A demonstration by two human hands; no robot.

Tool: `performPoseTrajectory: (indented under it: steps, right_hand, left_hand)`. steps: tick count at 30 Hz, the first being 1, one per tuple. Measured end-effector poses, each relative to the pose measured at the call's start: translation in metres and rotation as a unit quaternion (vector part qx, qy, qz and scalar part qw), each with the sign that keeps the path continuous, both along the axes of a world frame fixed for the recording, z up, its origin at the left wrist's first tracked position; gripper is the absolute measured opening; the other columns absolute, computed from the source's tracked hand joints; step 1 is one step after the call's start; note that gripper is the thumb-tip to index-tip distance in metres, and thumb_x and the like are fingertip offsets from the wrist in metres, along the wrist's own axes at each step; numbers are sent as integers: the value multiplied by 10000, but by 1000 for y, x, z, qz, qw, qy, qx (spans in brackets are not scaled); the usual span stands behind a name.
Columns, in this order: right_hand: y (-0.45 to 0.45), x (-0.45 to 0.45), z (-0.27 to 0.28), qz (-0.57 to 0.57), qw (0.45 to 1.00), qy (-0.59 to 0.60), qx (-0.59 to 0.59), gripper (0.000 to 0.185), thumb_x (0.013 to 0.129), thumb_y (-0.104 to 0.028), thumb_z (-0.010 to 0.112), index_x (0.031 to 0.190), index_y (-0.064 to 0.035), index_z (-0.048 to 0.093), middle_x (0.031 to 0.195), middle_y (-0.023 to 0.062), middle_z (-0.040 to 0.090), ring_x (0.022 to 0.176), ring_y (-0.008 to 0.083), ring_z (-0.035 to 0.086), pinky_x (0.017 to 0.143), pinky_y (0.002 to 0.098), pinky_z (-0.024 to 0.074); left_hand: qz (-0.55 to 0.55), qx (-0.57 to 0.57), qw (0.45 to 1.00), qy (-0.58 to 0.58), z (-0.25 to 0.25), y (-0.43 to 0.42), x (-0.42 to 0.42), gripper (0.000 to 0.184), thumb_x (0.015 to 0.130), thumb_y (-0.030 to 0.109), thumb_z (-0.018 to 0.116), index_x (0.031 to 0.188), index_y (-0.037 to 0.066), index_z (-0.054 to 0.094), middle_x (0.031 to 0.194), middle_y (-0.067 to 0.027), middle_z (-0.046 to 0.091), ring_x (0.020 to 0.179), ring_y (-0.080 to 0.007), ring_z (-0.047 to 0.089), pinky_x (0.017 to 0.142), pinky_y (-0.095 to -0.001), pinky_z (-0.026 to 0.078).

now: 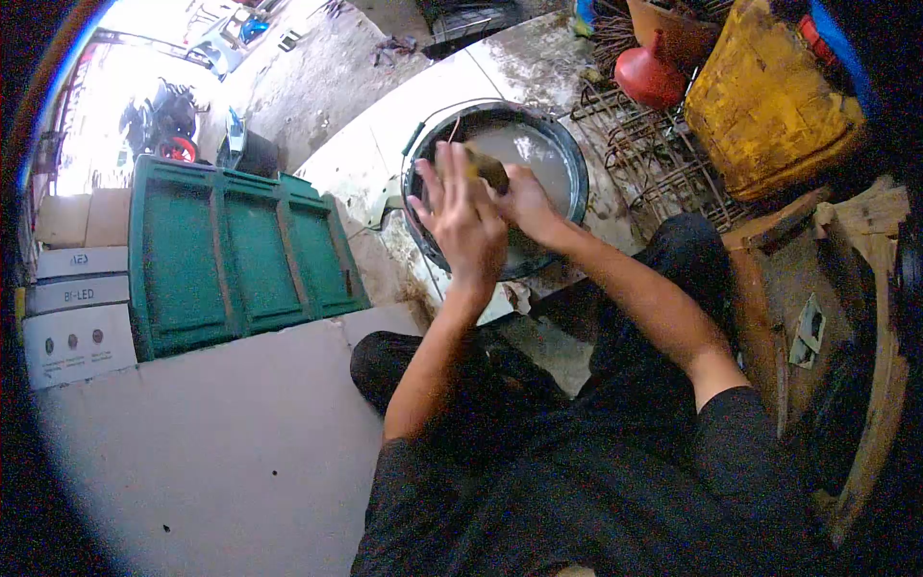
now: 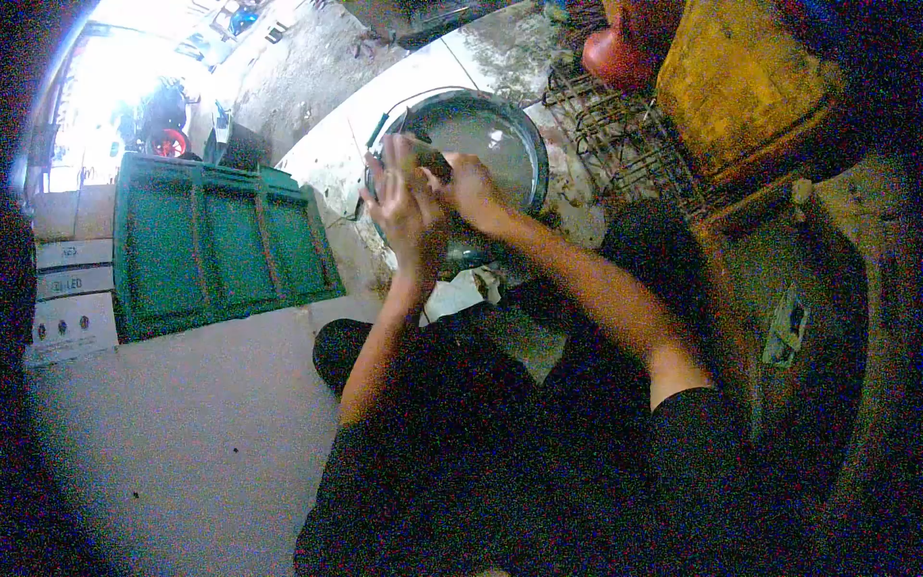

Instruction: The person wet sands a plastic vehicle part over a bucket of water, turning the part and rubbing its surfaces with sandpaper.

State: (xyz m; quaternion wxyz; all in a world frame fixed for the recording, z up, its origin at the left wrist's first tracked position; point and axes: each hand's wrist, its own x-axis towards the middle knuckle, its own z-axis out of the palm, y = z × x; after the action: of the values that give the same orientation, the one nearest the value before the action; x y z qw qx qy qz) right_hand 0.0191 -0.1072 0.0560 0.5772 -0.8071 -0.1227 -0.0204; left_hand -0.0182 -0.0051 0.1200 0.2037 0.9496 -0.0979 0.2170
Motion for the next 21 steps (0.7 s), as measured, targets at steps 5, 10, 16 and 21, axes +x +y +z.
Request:
performPoseTrajectory:
  steps: [5, 10, 16, 21]
  right_hand:
    - [9, -9, 14, -115, 992, -30, 42, 302, 830, -284, 588, 959, -21, 662, 864, 220, 667, 793, 392, 654, 727, 459, 514]
    - [11, 2, -4, -57, 998, -15, 7, 286, 831, -240, 586, 1018, -33, 649, 866, 220, 667, 785, 394, 655, 710, 452, 520]
    - [7, -9, 4, -50, 997, -52, -10, 333, 857, -256, 560, 1081, -23, 640, 974, 187, 670, 856, 327, 658, 760, 414, 506]
    - [22, -11, 5, -141, 972, -51, 179, 270, 825, -156, 603, 1063, -34, 644, 941, 175, 689, 856, 266, 678, 760, 395, 523]
  left_hand:
    - [-73, -11, 997, -13, -4, -4, -14, 499, 945, 183, 403, 1438, 111, 365, 1505, -83, 315, 1427, -335, 159, 1111, -572, 36]
    - [-17, -78, 997, 25, 1, -2, -7, 510, 923, 203, 445, 1423, 118, 394, 1511, -88, 297, 1426, -321, 173, 1112, -570, 65]
    - [41, -66, 996, 54, 1, -4, 2, 523, 902, 190, 481, 1415, 117, 411, 1510, -88, 298, 1421, -339, 182, 1124, -546, 56]
    - [-10, -55, 998, 16, 1, 0, -2, 533, 905, 204, 485, 1422, 113, 396, 1494, -114, 322, 1417, -357, 182, 1112, -574, 95]
